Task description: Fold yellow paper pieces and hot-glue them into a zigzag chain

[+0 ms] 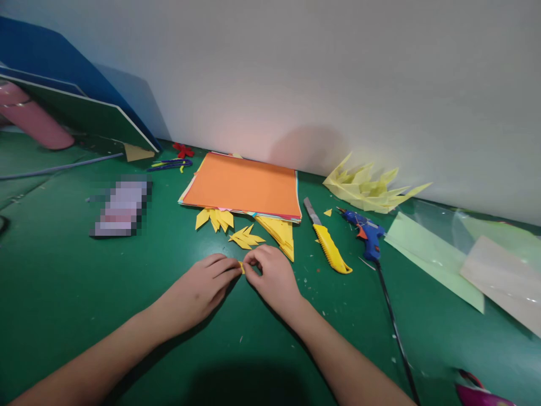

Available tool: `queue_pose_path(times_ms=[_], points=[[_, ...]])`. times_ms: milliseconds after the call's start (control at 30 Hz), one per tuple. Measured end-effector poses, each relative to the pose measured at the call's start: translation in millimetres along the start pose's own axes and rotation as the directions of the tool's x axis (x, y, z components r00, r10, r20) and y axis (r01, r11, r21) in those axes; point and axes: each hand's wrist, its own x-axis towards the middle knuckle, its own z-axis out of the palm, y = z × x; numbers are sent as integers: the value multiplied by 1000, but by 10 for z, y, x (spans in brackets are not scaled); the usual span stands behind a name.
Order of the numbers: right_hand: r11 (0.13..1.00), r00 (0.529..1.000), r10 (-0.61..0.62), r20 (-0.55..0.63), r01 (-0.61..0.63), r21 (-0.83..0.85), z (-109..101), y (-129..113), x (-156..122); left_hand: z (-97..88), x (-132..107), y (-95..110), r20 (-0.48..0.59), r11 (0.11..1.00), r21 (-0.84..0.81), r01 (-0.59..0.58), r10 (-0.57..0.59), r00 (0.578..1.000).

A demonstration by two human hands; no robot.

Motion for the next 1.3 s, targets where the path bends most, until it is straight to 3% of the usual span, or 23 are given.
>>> queue_pose_path(times_ms=[167, 367, 700, 967, 1300], points=[[1000, 1000, -11, 21, 11, -14, -10, 10, 7, 46, 0, 19, -41, 998, 66, -22, 25, 999], [993, 993, -103, 54, 105, -49, -21, 19, -9, 50, -8, 40, -86, 999, 22, 29, -27, 996], [996, 999, -42, 2, 42, -76, 2, -11, -52, 64, -9, 27, -107, 1000, 21, -7, 9, 994], [973, 978, -203, 48, 207, -102, -14, 39, -30, 28, -18, 29, -109, 1000, -18, 10, -11, 994], [944, 954, -239, 179, 272, -188, -78, 37, -5, -28, -16, -13, -117, 995, -82, 53, -62, 991]])
